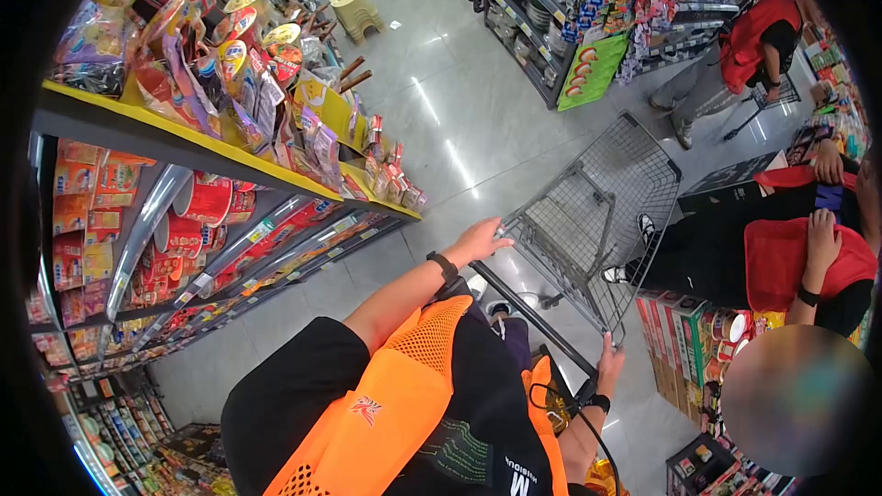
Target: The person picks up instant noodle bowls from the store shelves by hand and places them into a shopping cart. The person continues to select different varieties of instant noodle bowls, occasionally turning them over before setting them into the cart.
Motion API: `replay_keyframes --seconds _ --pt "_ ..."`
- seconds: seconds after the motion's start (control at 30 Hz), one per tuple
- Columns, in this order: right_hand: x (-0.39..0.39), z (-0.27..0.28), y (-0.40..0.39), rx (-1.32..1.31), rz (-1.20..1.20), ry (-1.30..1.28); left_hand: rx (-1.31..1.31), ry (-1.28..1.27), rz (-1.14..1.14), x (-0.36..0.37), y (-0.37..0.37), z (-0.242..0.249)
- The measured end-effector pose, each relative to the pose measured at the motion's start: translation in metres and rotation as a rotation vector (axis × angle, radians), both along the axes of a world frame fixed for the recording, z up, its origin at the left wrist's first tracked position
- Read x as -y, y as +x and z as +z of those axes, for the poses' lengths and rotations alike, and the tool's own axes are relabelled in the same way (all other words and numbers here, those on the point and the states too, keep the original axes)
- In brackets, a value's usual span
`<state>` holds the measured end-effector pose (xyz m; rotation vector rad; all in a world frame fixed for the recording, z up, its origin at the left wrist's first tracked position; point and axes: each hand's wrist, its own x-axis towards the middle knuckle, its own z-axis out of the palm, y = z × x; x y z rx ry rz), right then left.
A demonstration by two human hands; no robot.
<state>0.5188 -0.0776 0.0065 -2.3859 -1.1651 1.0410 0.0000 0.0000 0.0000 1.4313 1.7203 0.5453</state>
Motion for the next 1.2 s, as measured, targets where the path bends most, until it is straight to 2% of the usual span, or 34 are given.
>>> replay_keyframes --seconds 0.07,0.1,0.2,0.37,0.47,0.57,0.67,0.77,0.8,0.87,0.93,1.03,1.1,1.2 --pt "-0.006 0.017 0.021 0.08 -0.008 0.038 0.029 -0.024 -0.006 -0.007 0.021 0.011" --pt "0.031 -0.025 -0.04 -0.02 -0.005 -0.036 -0.06 -0.069 0.007 0.033 -0.036 0.01" --pt "0.006 -0.005 -0.013 -0.007 0.014 -0.028 -0.022 0.006 0.051 0.027 -0.01 0.007" --pt "0.002 -0.001 -0.011 0.008 0.061 -0.054 0.032 -0.026 0.15 0.055 -0.009 0.014" --pt "0.003 -0.053 0.026 0.087 0.137 -0.019 -0.014 -0.064 0.152 0.076 -0.008 0.018" --pt "-0.011 -0.028 0.011 -0.017 0.166 -0.095 0.039 -0.056 0.248 0.102 -0.004 0.001" --pt "-0.014 -0.008 -0.007 -0.01 0.292 0.128 0.029 -0.048 0.295 0.13 -0.001 -0.003" --pt "-0.028 -0.002 -0.016 0.056 0.328 0.087 0.048 -0.105 0.338 0.147 -0.001 0.013" --pt "-0.034 -0.021 -0.003 0.027 0.358 0.065 0.019 -0.076 0.353 0.154 0.001 0.014" --pt "-0.051 -0.007 -0.013 -0.004 0.422 0.015 -0.028 -0.037 0.395 0.17 0.004 0.004" --pt "-0.06 -0.009 -0.009 -0.032 0.465 -0.031 -0.007 -0.101 0.441 0.181 0.006 0.021" --pt "-0.076 -0.011 -0.018 -0.09 0.511 0.06 0.07 -0.137 0.535 0.195 0.014 0.033" --pt "-0.085 -0.006 -0.028 -0.043 0.548 0.034 0.086 -0.064 0.571 0.207 0.014 0.032" --pt "-0.097 0.009 -0.049 -0.035 0.59 -0.021 0.099 -0.109 0.648 0.226 0.015 0.028"
